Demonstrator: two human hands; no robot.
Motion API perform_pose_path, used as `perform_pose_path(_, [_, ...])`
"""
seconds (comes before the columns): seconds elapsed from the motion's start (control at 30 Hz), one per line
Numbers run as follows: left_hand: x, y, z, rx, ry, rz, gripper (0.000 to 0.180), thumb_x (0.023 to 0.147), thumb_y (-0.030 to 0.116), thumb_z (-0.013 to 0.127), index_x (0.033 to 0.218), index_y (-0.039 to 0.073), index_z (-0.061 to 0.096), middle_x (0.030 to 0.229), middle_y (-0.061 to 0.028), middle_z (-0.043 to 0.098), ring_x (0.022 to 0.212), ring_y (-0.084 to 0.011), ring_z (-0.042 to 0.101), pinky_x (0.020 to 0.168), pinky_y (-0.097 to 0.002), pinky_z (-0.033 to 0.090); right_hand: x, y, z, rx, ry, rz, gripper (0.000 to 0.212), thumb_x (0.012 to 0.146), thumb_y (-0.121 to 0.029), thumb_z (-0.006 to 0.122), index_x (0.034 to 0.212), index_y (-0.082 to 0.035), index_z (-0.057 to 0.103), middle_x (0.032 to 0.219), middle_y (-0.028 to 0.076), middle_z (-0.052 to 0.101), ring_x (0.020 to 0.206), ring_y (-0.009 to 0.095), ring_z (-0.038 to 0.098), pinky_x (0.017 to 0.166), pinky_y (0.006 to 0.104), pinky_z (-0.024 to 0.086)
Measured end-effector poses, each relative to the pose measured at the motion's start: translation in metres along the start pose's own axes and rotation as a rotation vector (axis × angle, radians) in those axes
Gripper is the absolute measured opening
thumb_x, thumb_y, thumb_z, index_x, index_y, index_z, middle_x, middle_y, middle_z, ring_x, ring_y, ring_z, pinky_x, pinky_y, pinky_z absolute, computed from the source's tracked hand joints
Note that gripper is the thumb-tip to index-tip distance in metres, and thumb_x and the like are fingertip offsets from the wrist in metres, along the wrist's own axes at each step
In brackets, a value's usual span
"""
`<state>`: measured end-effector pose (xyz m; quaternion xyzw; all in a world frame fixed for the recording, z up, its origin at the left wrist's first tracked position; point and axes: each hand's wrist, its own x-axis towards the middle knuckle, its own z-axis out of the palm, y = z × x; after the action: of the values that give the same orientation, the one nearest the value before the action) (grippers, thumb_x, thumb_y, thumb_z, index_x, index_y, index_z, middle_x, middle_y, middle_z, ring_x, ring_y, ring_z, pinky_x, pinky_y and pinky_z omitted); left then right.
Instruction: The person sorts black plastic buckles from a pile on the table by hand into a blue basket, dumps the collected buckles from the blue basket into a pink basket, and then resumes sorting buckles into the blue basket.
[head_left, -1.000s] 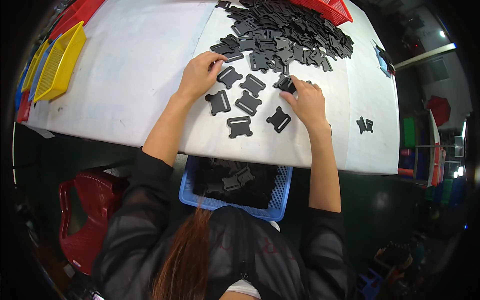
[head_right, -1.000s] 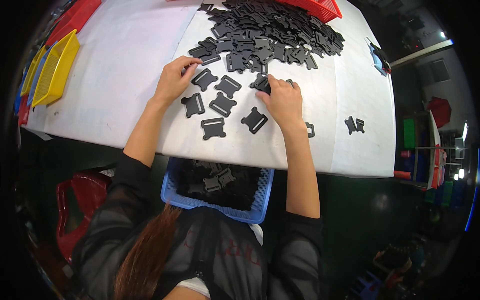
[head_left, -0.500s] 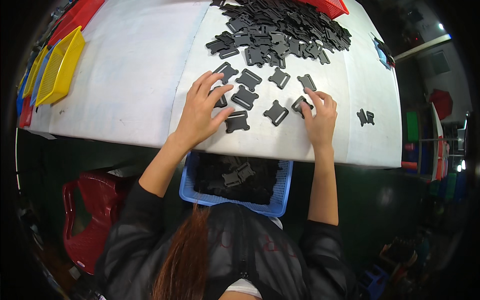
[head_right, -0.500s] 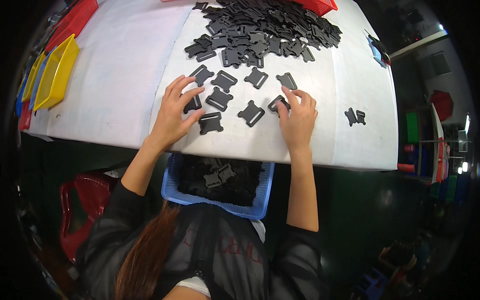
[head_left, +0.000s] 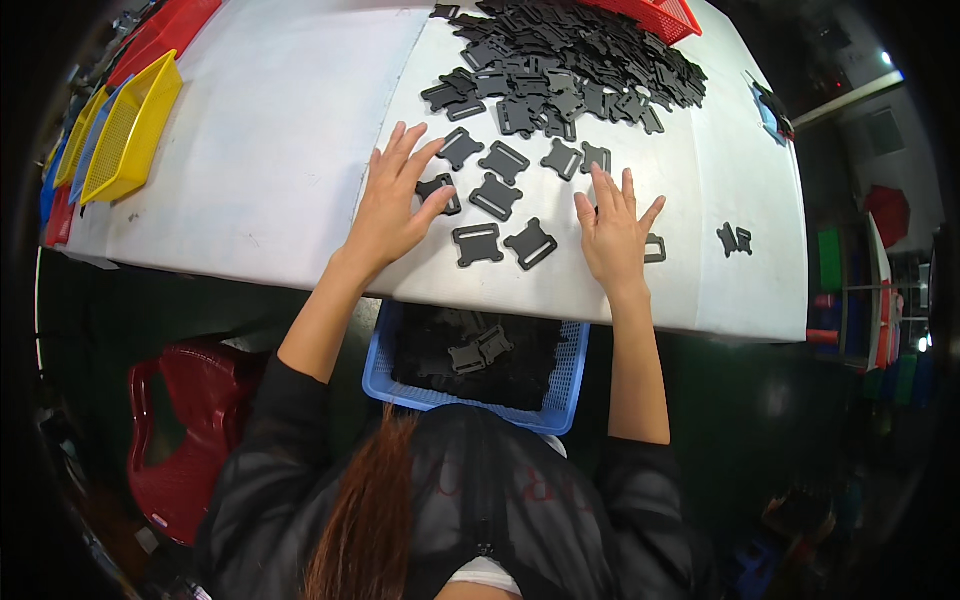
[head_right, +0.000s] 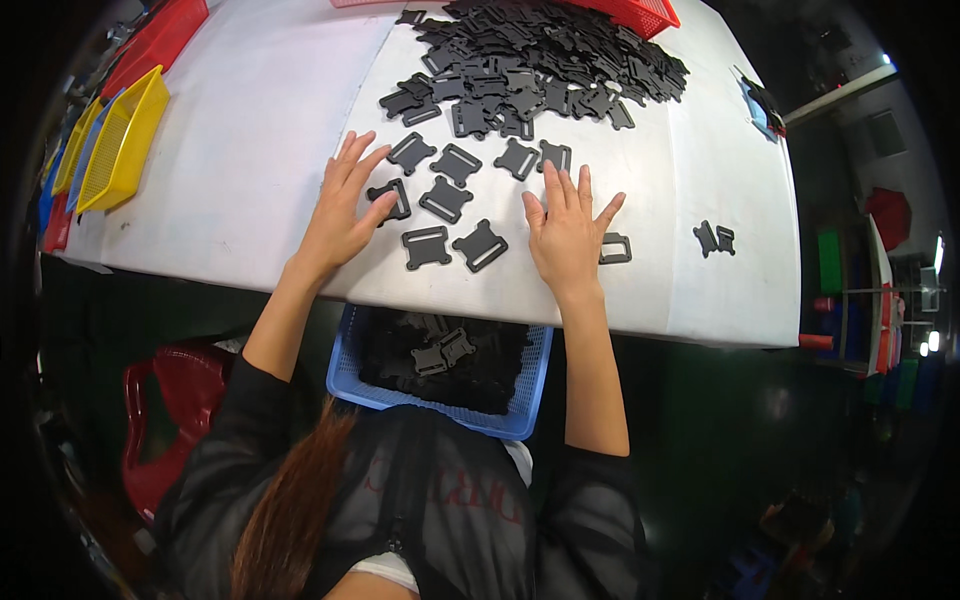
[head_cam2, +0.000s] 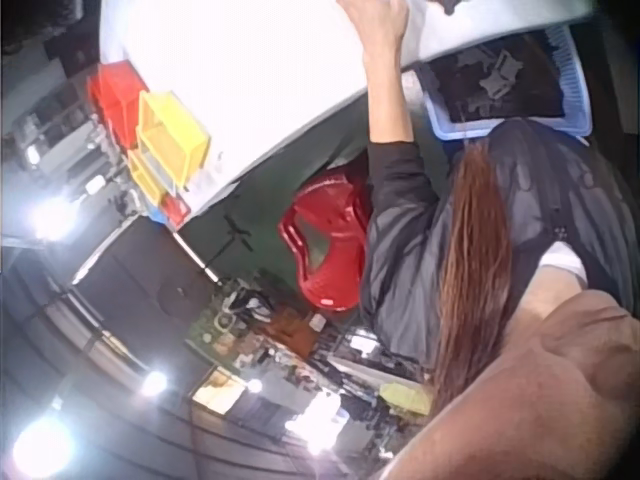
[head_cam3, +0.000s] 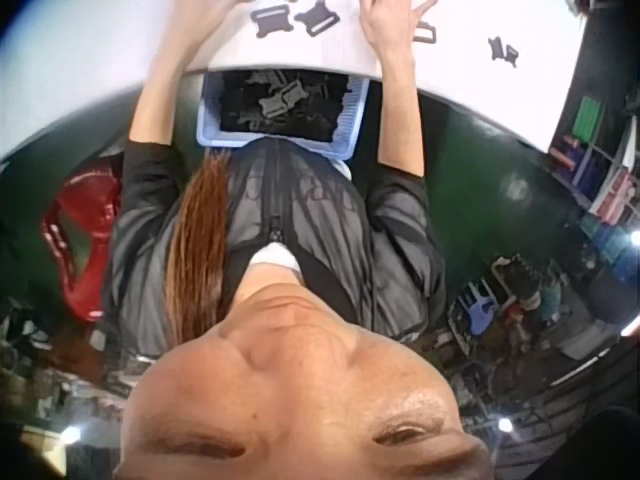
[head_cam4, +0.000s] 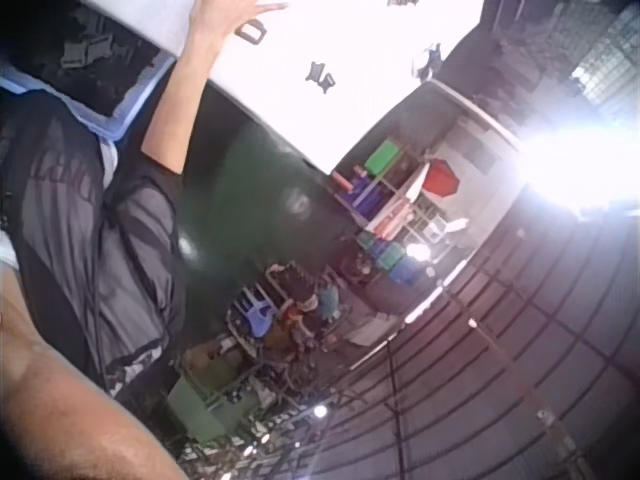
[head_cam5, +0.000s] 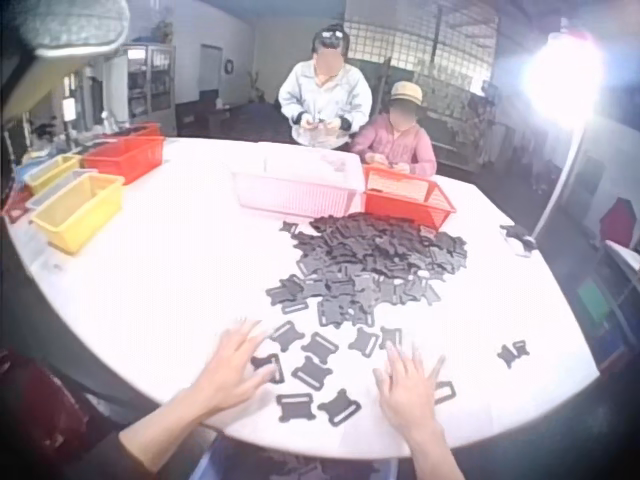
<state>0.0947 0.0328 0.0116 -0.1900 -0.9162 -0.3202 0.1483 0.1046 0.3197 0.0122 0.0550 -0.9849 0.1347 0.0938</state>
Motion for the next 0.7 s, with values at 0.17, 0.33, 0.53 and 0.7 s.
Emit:
perform_pose_path(0.17, [0.027,0.0,0.019,0.099,-0.138,0.092,0.058,0.092,0.045,0.049,0.139,0.012,0.042,0.15,-0.0125,0.03,0.142,-0.0312,0.019,0.113,-0.0538,0.011,0.026,-0.003,0.016,0.124,0.154,0.019,0.059,0.093,-0.049,0.046,0.139,-0.013,0.042,0.145,0.021,0.035,0.139,0.036,0.024,0.11,0.0594,0.013])
perform_pose_path(0.33, [0.019,0.017,0.044,0.287,-0.253,0.129,0.06,0.093,0.047,0.046,0.142,0.013,0.037,0.15,-0.0131,0.03,0.142,-0.0317,0.018,0.113,-0.0536,0.014,0.012,-0.03,0.037,0.021,0.134,-0.163,0.059,0.091,-0.048,0.05,0.136,-0.011,0.046,0.143,0.019,0.039,0.137,0.037,0.028,0.111,0.0532,0.02])
perform_pose_path(0.53, [-0.034,0.048,0.038,0.232,-0.161,0.119,0.061,0.09,0.043,0.052,0.139,0.008,0.041,0.145,-0.0179,0.035,0.138,-0.0361,0.024,0.112,-0.0526,0.018,-0.025,-0.045,0.023,0.103,0.156,-0.198,0.05,0.092,-0.04,0.052,0.13,-0.008,0.052,0.138,0.015,0.045,0.133,0.037,0.034,0.109,0.0519,0.024])
perform_pose_path(0.7, [-0.078,0.077,0.018,0.047,-0.226,0.103,0.047,0.088,0.024,0.059,0.132,0.009,0.05,0.142,-0.0151,0.038,0.137,-0.0334,0.029,0.111,-0.0517,0.019,-0.074,-0.057,0.011,0.274,0.129,-0.251,0.036,0.09,-0.027,0.056,0.121,-0.008,0.058,0.131,0.014,0.05,0.128,0.035,0.041,0.106,0.0515,0.03])
